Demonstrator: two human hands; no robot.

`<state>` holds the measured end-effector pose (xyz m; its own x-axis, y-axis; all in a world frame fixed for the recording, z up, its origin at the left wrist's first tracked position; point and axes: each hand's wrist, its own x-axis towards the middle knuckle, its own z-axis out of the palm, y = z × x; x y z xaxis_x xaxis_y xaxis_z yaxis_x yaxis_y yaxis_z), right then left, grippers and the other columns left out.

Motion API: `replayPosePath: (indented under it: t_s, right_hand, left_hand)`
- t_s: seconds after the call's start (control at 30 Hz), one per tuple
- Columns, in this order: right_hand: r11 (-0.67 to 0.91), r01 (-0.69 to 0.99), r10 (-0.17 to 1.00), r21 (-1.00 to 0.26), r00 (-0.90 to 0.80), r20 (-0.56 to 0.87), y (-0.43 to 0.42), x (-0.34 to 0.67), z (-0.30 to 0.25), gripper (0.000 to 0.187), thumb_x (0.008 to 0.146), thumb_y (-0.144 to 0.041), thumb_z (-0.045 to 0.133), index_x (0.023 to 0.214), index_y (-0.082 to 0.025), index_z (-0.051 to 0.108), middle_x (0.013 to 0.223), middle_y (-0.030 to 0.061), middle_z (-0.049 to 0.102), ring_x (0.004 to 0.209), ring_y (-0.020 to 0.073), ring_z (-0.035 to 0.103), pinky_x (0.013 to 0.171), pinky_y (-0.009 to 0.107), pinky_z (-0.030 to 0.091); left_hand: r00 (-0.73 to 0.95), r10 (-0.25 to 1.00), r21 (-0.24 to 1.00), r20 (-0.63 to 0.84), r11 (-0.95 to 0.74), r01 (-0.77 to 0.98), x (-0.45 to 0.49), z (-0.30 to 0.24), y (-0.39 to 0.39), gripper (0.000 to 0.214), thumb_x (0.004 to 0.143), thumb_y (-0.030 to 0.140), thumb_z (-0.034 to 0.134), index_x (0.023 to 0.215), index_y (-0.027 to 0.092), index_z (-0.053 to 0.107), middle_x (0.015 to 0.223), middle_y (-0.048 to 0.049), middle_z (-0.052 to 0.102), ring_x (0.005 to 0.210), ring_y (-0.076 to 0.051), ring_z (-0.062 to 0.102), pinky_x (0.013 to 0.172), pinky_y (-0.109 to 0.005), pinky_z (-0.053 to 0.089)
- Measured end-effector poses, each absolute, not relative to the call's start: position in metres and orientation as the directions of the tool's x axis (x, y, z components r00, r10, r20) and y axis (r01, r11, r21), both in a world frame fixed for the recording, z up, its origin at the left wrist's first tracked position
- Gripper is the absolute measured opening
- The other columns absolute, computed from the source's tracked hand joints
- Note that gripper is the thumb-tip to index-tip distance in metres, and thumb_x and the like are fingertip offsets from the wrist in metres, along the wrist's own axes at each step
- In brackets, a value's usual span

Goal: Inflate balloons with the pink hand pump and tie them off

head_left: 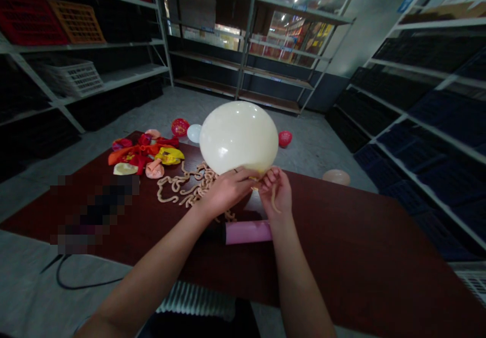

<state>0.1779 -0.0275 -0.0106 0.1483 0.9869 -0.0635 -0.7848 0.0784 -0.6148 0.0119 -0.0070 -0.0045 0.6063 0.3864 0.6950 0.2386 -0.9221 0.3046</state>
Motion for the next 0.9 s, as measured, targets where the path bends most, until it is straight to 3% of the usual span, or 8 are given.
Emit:
replayPosePath:
  t_s: [0.07, 0.13, 0.33, 0.47, 0.53, 0.73, 0.9]
  right_hand:
    - [0.042, -0.763, 0.987, -0.645, 0.131, -0.090, -0.024, 0.180, -0.016, 0.024, 0.075, -0.031, 0.071, 0.073, -0.023, 0.050, 0.058, -0.0102, 0.040, 0.044, 0.0052, 0.031, 0.039, 0.014, 0.033]
    - [0.012, -0.736, 0.990, -0.677, 0.104, -0.096, -0.022, 0.180, -0.020, 0.027, 0.076, -0.035, 0.072, 0.073, -0.024, 0.048, 0.058, -0.0106, 0.039, 0.044, 0.0054, 0.033, 0.040, 0.015, 0.035]
    - [-0.022, -0.696, 0.998, -0.717, 0.031, -0.061, -0.021, 0.180, -0.021, 0.033, 0.075, -0.038, 0.073, 0.067, -0.023, 0.045, 0.053, -0.0104, 0.035, 0.045, 0.0059, 0.034, 0.047, 0.017, 0.041]
    - [-0.042, -0.648, 0.999, -0.761, -0.042, -0.020, -0.028, 0.175, -0.016, 0.034, 0.076, -0.040, 0.070, 0.061, -0.023, 0.045, 0.052, -0.0087, 0.033, 0.048, 0.0076, 0.034, 0.049, 0.020, 0.039]
    - [-0.043, -0.606, 0.998, -0.794, -0.059, -0.009, -0.032, 0.171, -0.014, 0.033, 0.076, -0.040, 0.069, 0.060, -0.022, 0.047, 0.053, -0.0078, 0.035, 0.050, 0.0080, 0.035, 0.050, 0.021, 0.038]
    - [0.025, -0.515, 0.996, -0.857, -0.063, 0.067, -0.038, 0.168, -0.011, 0.035, 0.080, -0.042, 0.068, 0.058, -0.021, 0.050, 0.055, -0.0064, 0.041, 0.050, 0.0081, 0.036, 0.053, 0.025, 0.038]
    - [0.050, -0.483, 0.991, -0.874, -0.083, 0.103, -0.039, 0.172, -0.009, 0.040, 0.084, -0.050, 0.067, 0.059, -0.021, 0.057, 0.054, -0.0043, 0.050, 0.050, 0.0086, 0.044, 0.053, 0.025, 0.039]
  left_hand:
    - [0.682, 0.339, 0.200, 0.648, -0.940, 0.277, 0.013, 0.000, -0.012, 0.023, 0.100, 0.012, 0.053, 0.109, 0.018, 0.073, 0.118, -0.0111, 0.070, 0.104, -0.023, 0.067, 0.091, -0.037, 0.054]
    - [0.718, 0.322, 0.188, 0.617, -0.946, 0.262, 0.012, 0.005, -0.015, 0.025, 0.102, 0.015, 0.051, 0.113, 0.020, 0.072, 0.115, -0.0094, 0.072, 0.102, -0.022, 0.069, 0.090, -0.036, 0.053]
    - [0.611, 0.461, 0.438, 0.643, -0.877, 0.201, 0.002, 0.000, -0.012, 0.017, 0.104, 0.022, 0.051, 0.105, 0.020, 0.068, 0.099, -0.0064, 0.074, 0.089, -0.020, 0.071, 0.077, -0.028, 0.052]
    - [0.429, 0.662, 0.549, 0.615, -0.750, 0.369, 0.002, -0.007, -0.007, 0.011, 0.102, 0.021, 0.049, 0.104, 0.018, 0.059, 0.087, -0.0063, 0.069, 0.078, -0.023, 0.067, 0.068, -0.031, 0.048]
    - [0.414, 0.713, 0.575, 0.566, -0.702, 0.421, 0.005, -0.007, -0.007, 0.014, 0.103, 0.022, 0.043, 0.109, 0.018, 0.054, 0.085, -0.0064, 0.066, 0.076, -0.023, 0.065, 0.067, -0.032, 0.048]
    - [0.532, 0.605, 0.534, 0.592, -0.789, 0.304, 0.005, -0.004, -0.006, 0.020, 0.100, 0.024, 0.052, 0.119, 0.017, 0.049, 0.108, -0.0123, 0.064, 0.097, -0.025, 0.064, 0.085, -0.037, 0.050]
    - [0.508, 0.628, 0.577, 0.589, -0.767, 0.280, 0.005, -0.005, -0.005, 0.008, 0.103, 0.025, 0.049, 0.104, 0.018, 0.053, 0.097, -0.0082, 0.064, 0.088, -0.023, 0.063, 0.077, -0.033, 0.048]
